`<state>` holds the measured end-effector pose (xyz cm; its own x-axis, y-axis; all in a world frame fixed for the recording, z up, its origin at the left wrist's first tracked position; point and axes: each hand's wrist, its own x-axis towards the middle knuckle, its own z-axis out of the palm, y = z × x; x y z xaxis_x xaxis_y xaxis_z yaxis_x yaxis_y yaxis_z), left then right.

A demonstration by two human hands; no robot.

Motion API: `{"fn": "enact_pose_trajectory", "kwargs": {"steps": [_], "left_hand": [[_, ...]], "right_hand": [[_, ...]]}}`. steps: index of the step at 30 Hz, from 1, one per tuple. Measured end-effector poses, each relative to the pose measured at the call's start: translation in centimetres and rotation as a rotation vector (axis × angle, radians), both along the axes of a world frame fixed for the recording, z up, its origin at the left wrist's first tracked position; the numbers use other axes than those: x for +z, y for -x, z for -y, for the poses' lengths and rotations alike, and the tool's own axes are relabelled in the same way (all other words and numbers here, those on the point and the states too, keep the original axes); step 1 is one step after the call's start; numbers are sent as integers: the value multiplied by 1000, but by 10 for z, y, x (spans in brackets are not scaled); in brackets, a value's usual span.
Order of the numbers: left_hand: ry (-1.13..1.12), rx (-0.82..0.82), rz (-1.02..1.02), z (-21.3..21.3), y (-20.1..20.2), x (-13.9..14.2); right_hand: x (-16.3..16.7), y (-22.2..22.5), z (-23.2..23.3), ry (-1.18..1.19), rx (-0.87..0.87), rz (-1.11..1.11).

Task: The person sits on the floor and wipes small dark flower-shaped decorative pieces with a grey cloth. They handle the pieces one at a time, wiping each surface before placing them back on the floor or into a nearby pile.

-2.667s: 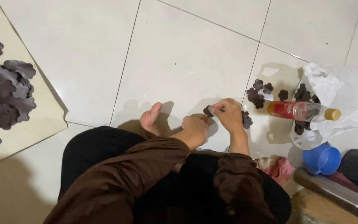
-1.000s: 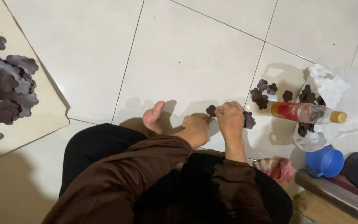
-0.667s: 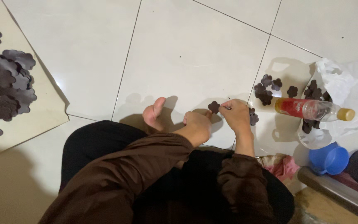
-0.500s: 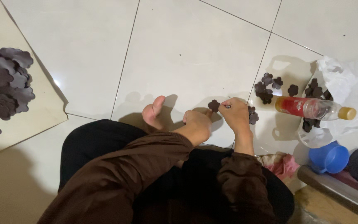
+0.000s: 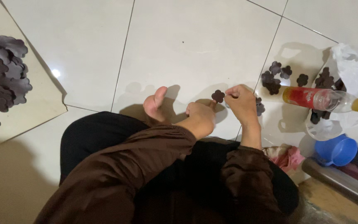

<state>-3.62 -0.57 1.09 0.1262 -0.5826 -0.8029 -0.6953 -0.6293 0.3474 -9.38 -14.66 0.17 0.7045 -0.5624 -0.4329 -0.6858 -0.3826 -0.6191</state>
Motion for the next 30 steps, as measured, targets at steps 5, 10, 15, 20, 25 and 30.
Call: {"fn": "enact_pose_trajectory", "kwargs": {"steps": [5,10,15,20,25,30], "left_hand": [[-8,-41,-3,-2,-2,6],[-24,-24,-38,-1,-5,12],[-27,-50,-24,-2,-4,13],[3,-22,-12,0,-2,7],[-2,-24,3,-1,1,7],[-16,-25,4,-2,0,9]], "right_hand": [[5,-1,-2,144,99,26],[7,-2,-4,192,167,-5],[9,-5,-9,102,71,-44],[7,-6,-10,79,73,-35],[4,-5,-11,73,85,47],[5,-7,-12,95,87,-24]]}}
